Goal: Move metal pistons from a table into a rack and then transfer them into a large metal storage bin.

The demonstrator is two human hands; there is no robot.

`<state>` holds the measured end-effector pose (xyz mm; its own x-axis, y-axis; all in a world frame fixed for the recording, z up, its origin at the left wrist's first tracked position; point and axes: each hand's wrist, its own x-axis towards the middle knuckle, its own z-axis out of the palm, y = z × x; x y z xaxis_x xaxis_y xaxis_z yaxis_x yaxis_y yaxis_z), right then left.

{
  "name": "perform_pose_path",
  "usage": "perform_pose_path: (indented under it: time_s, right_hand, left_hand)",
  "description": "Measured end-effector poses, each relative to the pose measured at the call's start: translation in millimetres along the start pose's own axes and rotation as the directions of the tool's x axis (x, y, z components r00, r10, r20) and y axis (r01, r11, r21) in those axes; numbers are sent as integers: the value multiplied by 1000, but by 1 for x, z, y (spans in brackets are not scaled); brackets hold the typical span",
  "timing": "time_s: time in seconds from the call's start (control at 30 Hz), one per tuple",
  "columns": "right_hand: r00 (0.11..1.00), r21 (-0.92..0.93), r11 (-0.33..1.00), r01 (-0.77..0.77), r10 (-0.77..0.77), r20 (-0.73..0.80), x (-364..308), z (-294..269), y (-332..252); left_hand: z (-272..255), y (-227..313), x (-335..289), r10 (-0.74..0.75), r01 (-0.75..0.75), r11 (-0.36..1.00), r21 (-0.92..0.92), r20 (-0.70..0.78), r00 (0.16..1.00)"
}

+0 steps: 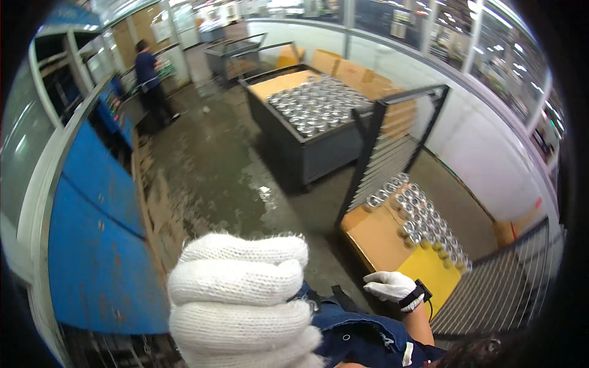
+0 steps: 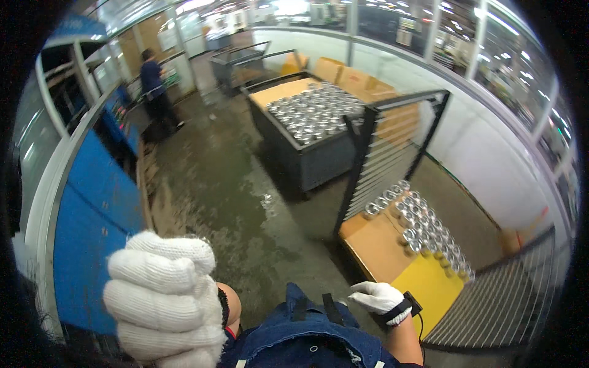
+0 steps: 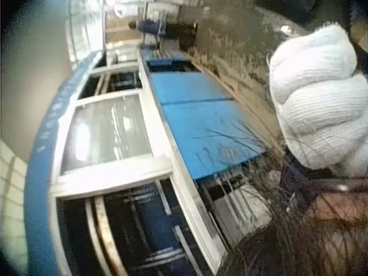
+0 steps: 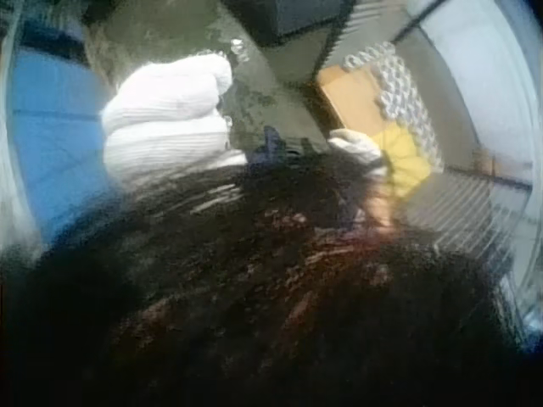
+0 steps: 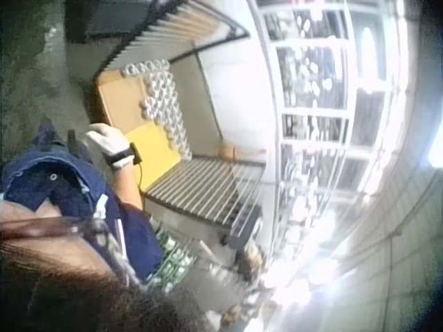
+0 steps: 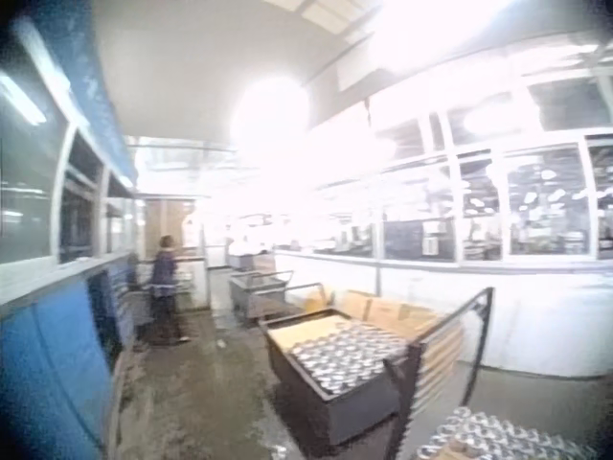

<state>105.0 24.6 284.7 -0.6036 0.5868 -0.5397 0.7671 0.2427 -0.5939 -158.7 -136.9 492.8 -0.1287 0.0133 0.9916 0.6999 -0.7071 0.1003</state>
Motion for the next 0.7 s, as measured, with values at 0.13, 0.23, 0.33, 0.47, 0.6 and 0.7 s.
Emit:
perform_pose_path:
  time_s: [0.13,0.23,0.33,0.47,0.6,0.7]
  right_hand:
    - [966,51,997,59,-69,249,68,5,-29]
    - [934,-42,994,96,-76,349,124,6,-34]
    - [914,-69,979,192,-153,376,179,4,-39]
    - [911,-80,973,216,-171,375,247,-16,-60]
    - [907,-45,979,199,-167,387,313,-43,-82]
    - [896,-237,926,295,-183,404,366,-56,-110]
  left_hand:
    - [-28,-6,13,-77,69,964,257,18,997]
    - [-30,-30,16,-110,90,925,370,34,993]
    - [-26,-67,19,-149,98,884,457,77,986]
    - [-19,-156,22,7,-171,798,577,275,961]
    - [-35,-259,8,-352,28,807,590,443,825]
    - [-68,-328,-64,-711,146,588,795,423,561]
